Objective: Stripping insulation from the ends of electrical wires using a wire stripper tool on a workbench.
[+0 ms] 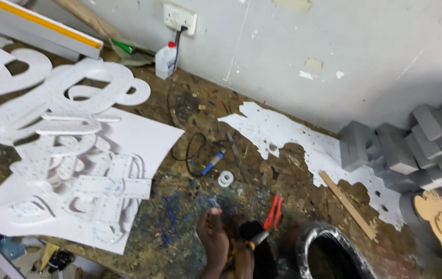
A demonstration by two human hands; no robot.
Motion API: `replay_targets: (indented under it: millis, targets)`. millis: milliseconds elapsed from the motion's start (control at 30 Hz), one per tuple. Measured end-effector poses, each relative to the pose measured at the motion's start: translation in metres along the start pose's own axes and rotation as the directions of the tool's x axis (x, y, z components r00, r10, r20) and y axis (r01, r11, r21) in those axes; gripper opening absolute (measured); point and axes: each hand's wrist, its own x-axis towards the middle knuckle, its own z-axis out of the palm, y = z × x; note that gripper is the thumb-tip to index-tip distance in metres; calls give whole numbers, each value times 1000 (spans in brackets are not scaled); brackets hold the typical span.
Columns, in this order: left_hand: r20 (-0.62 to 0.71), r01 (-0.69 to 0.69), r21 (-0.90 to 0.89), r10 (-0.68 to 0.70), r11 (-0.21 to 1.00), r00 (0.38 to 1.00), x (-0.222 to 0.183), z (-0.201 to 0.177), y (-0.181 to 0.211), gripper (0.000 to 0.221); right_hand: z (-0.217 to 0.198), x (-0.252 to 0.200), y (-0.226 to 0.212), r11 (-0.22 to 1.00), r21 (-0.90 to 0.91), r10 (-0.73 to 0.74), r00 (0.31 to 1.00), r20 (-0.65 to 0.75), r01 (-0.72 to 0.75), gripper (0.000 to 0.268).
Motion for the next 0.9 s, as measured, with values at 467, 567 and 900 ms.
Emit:
replay_targets:
  millis: [467,567,900]
  targets:
    - [36,89,-758,-95,646,995,-1,5,58,32,-9,-71,-86,778,-124,-427,665,613,615,34]
    - [81,82,-751,-33,655,996,-3,-2,69,27,-8,-97,-110,643,-237,-429,599,677,728,38]
    - [199,141,-742,13,655,980,26,-51,55,34,-22,-89,-114,520,-478,-338,684,646,708,30]
